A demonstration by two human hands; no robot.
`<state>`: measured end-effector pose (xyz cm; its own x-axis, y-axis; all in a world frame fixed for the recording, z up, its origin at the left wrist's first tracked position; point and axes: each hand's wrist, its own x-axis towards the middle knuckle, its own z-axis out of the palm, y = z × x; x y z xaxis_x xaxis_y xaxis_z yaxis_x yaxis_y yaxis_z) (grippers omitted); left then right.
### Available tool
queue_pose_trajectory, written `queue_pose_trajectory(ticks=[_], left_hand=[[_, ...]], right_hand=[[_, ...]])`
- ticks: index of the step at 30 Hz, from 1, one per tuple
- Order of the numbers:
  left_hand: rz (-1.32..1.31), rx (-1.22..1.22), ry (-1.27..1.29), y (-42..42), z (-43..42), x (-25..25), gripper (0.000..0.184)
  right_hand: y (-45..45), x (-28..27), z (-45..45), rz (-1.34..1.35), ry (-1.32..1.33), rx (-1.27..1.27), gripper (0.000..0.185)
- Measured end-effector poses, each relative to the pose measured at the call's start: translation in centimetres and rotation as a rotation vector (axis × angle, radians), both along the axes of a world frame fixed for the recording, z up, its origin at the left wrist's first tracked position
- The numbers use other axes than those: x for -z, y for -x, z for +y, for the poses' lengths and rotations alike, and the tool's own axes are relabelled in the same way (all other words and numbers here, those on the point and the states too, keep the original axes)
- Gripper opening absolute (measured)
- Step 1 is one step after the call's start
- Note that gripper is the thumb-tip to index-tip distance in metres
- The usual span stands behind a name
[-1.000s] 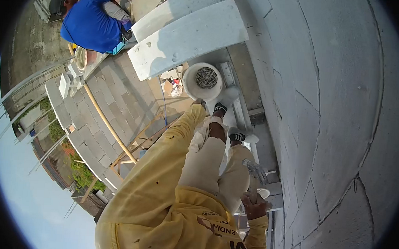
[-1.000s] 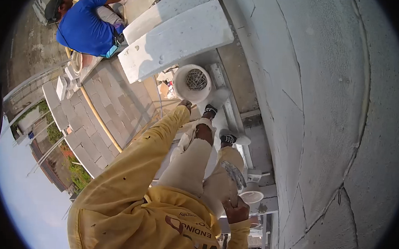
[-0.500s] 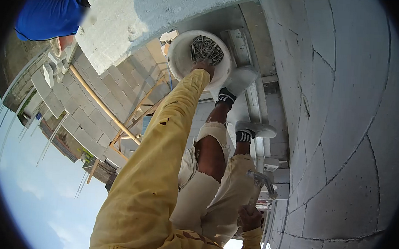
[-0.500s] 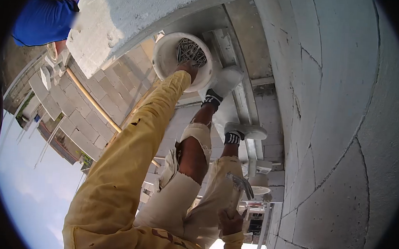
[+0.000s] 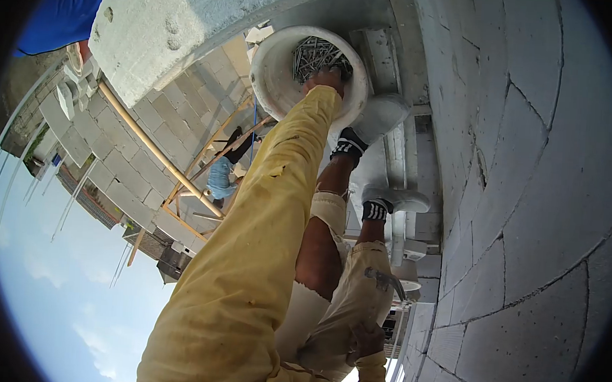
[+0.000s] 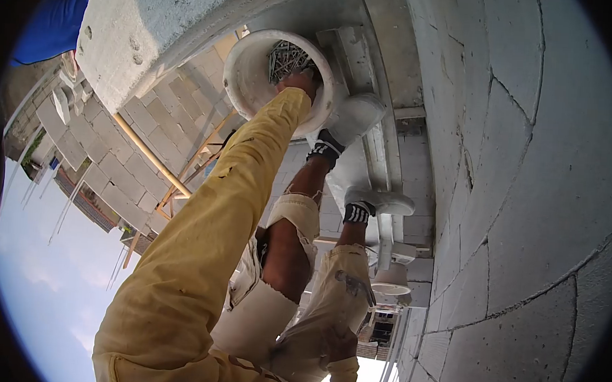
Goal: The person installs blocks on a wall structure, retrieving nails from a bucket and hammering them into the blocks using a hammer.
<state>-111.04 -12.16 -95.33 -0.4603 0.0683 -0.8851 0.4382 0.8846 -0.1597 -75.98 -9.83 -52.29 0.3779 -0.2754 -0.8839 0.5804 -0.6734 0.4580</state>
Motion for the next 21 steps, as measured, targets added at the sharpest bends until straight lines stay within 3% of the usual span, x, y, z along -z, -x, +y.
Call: queue_pose_trajectory(ticks=[6, 9, 12, 15, 19, 21], left_hand=[[0.186, 0.017, -0.239, -0.5, -4.2, -0.8, 0.044], [0.088, -0.251, -0.159, 0.7, -4.3, -4.6, 0.044], [-0.017, 0.253, -0.123, 1.1, -8.3, -3.3, 0.037], [0.065, 0.228, -0.027, 1.2, -13.6, 1.0, 0.033], [-0.283, -0.464, 0.11, 4.1, -12.7, 0.0, 0.026], [-0.411, -0.814, 0.133, 5.0, -7.8, -6.1, 0.024]], right_hand=[[-0.8, 0.0, -0.1, -0.031, 0.028, 0.075, 0.014], [-1.2, 0.3, -0.1, 0.014, 0.016, 0.06, 0.015], [-1.9, 0.6, -0.3, 0.046, -0.015, 0.022, 0.015], [-3.8, 1.0, -1.4, 0.04, -0.003, 0.046, 0.013], [-3.7, 1.2, -0.9, 0.064, 0.011, 0.066, 0.013], [-3.6, 1.2, -0.4, 0.015, 0.026, 0.129, 0.015]])
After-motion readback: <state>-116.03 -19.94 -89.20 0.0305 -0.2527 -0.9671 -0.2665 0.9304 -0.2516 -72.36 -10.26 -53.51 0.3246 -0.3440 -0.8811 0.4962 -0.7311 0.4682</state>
